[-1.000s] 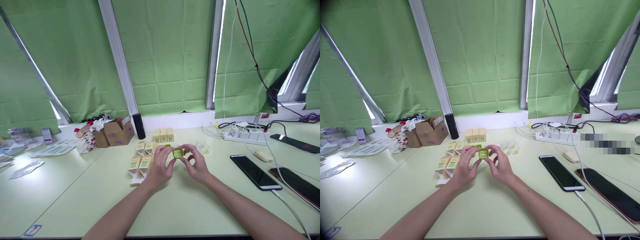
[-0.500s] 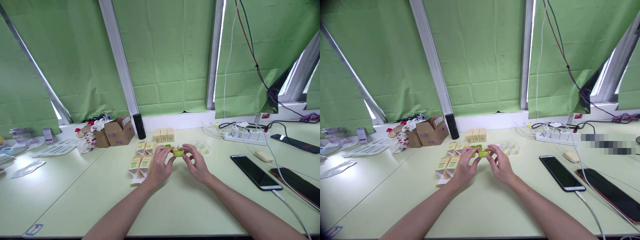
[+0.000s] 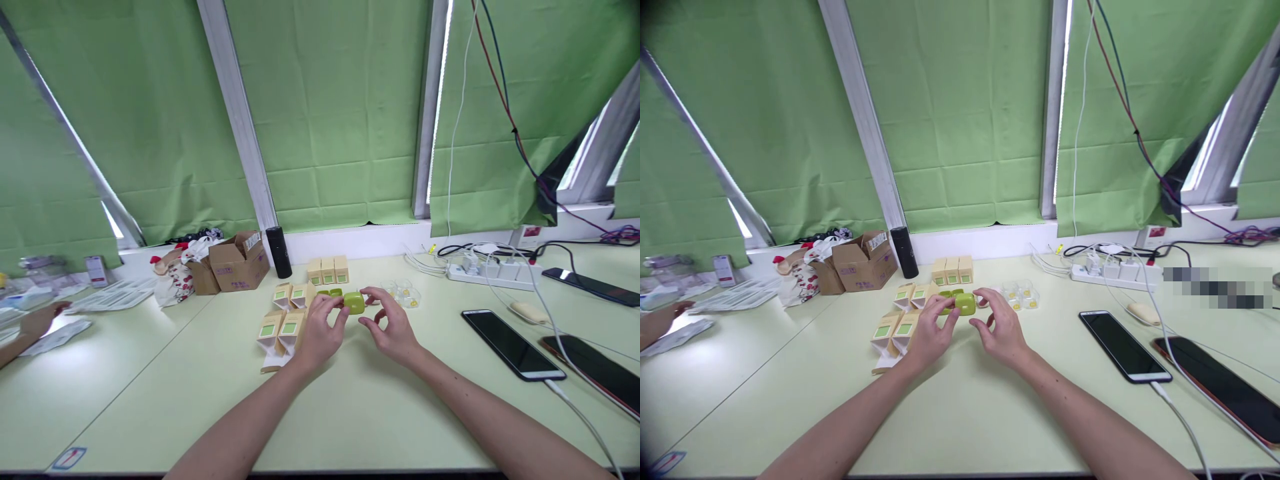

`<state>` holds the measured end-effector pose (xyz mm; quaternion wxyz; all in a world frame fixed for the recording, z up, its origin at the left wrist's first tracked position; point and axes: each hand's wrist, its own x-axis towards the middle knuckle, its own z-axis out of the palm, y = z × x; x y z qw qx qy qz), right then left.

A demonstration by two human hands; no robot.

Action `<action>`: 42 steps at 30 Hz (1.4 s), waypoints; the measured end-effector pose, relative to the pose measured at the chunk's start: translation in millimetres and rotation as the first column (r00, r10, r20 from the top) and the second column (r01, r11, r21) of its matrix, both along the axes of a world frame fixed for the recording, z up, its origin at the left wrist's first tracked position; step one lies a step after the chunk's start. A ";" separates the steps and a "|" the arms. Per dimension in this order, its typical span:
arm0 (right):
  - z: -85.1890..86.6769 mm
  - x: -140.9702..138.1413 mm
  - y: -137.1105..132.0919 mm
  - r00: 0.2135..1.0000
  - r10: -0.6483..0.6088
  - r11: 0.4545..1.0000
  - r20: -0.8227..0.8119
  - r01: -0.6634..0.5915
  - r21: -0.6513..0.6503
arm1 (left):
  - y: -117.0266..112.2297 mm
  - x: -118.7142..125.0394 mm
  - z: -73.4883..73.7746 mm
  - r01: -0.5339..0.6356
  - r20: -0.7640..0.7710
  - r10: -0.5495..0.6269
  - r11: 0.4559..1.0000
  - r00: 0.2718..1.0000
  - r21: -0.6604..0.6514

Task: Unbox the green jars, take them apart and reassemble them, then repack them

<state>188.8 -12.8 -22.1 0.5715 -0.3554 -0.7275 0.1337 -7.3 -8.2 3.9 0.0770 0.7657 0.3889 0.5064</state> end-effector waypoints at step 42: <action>-1.1 -3.6 11.8 0.847 0.241 0.836 -0.474 -0.429 -0.341 | -4.5 -0.1 -2.3 0.057 -0.333 0.016 0.976 0.943 0.210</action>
